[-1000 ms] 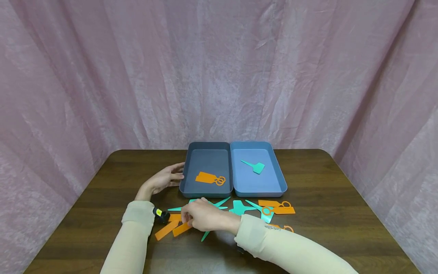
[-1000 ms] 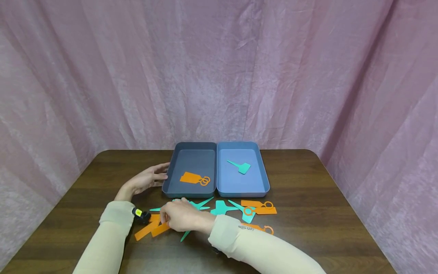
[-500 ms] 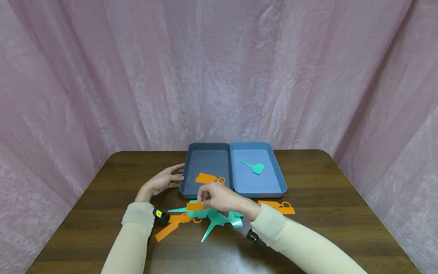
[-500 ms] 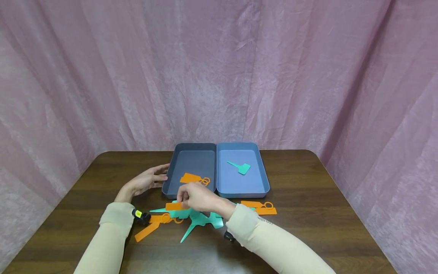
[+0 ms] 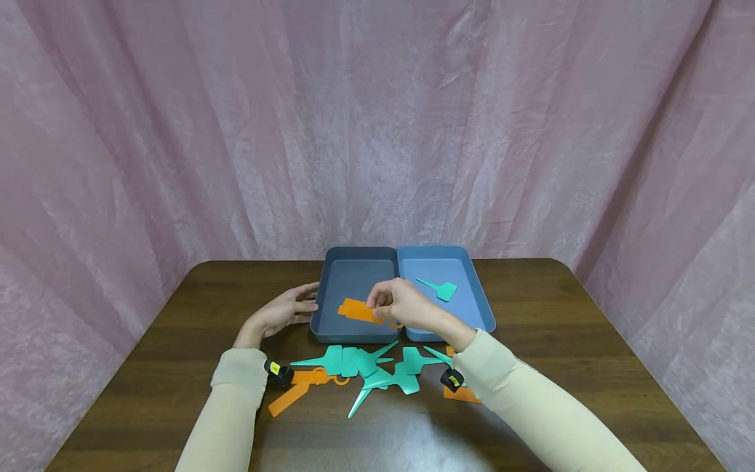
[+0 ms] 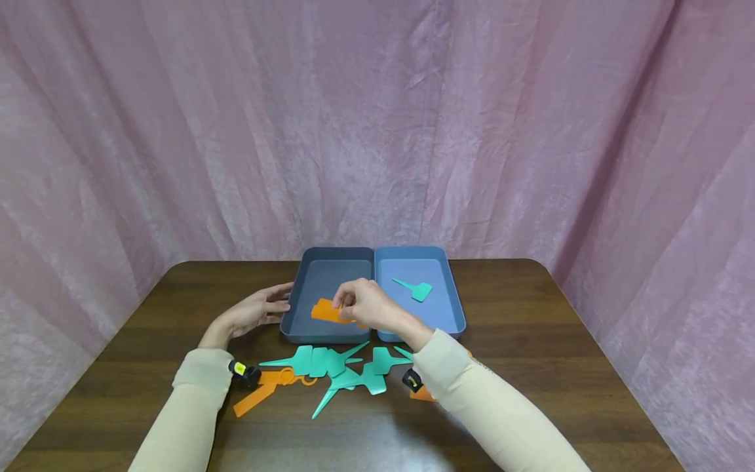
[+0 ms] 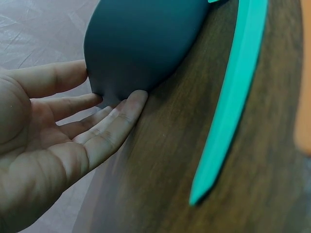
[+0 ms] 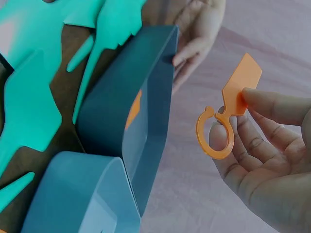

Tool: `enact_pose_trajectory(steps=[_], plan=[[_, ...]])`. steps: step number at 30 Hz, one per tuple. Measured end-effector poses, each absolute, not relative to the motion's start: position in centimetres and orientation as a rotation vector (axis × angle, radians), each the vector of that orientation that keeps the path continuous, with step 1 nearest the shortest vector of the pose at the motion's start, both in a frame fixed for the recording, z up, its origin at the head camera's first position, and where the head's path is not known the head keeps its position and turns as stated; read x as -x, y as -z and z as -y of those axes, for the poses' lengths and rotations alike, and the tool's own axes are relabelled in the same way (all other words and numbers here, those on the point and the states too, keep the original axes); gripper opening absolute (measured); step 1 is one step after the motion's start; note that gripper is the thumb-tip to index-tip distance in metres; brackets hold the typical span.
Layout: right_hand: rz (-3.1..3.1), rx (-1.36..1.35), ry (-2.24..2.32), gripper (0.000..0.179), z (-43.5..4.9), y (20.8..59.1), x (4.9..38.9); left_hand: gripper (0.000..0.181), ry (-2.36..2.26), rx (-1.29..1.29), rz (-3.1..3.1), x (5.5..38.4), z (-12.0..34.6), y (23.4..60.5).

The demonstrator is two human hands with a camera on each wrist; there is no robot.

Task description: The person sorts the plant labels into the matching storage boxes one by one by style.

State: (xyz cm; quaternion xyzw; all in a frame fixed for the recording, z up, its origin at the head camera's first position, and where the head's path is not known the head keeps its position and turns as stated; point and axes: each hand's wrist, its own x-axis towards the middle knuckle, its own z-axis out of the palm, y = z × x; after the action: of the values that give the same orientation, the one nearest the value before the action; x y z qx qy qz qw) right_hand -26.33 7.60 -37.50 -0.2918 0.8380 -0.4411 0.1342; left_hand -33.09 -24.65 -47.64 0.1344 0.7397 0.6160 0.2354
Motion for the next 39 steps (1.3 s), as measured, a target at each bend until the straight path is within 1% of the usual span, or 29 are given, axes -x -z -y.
enact_pose_trajectory(steps=[13,20,28,39], plan=[[-2.517,0.821,1.231,0.014,-6.9,36.0,28.9,0.066,-1.694,-0.376,-2.017,33.0,24.3,47.2],[-2.540,0.796,1.228,0.015,-5.9,36.2,30.3,0.066,-1.693,-0.386,-2.017,33.0,24.5,47.5],[-2.544,0.741,1.246,0.016,-5.3,36.3,31.0,0.066,-1.685,-0.352,-2.041,32.9,24.6,47.5],[-2.569,0.653,1.230,0.017,-5.2,37.6,32.2,0.066,-1.686,-0.378,-2.025,32.9,24.3,47.7]])
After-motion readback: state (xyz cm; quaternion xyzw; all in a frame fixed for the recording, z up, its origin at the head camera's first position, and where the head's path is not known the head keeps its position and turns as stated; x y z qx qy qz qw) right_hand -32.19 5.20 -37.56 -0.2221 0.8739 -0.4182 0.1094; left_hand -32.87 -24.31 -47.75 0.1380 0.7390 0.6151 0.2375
